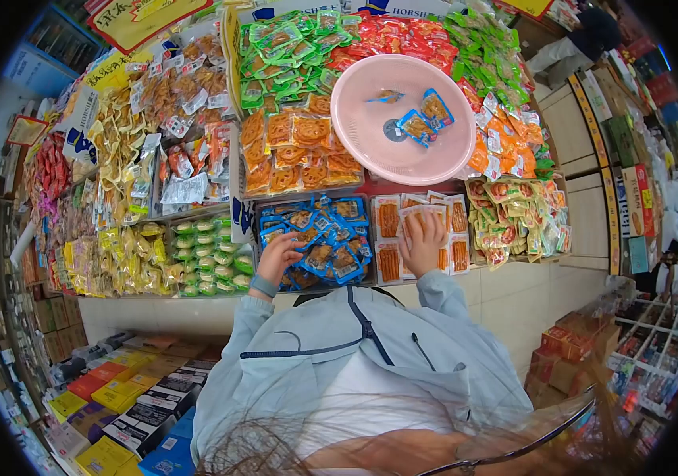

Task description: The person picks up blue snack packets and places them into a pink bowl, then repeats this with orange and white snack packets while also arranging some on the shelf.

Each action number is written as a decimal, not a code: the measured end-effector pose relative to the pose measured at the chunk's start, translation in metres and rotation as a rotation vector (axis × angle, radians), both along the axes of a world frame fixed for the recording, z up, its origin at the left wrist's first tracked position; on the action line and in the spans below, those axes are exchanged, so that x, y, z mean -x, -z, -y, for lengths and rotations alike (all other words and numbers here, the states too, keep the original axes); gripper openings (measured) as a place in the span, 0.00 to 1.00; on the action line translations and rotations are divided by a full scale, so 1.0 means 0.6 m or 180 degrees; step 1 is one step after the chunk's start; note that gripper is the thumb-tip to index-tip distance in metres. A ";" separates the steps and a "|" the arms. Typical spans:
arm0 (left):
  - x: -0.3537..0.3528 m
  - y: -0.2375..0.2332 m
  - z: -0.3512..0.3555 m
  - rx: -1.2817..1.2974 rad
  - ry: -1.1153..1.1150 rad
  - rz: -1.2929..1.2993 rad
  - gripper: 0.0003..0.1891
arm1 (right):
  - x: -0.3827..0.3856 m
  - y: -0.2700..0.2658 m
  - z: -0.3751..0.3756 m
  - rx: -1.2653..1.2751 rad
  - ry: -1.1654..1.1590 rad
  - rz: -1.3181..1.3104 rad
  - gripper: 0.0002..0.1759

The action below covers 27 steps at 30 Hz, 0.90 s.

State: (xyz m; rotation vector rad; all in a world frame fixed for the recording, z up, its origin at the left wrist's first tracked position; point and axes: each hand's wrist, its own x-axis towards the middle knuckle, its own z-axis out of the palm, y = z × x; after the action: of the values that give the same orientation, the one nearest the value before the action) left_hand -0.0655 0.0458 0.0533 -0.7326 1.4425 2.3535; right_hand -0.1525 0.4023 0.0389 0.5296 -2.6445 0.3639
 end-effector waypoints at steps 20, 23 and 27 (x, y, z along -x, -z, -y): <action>-0.152 0.102 0.005 0.0995 -0.1491 0.0160 0.12 | 0.353 -0.177 0.096 0.0281 0.0186 0.1776 0.16; -0.162 0.172 0.002 0.1968 -0.1928 -0.0337 0.14 | 0.234 -0.268 0.124 0.1722 -0.0844 0.1690 0.20; -0.162 0.137 -0.005 0.3709 -0.1161 -0.0068 0.24 | 0.141 -0.171 0.152 0.1256 -0.2126 0.2775 0.27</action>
State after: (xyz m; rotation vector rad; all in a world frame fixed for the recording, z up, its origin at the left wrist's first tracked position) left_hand 0.0319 0.0490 -0.0290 -1.2815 2.8702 1.4871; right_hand -0.2373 0.3114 0.1412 1.3477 -2.9271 1.5853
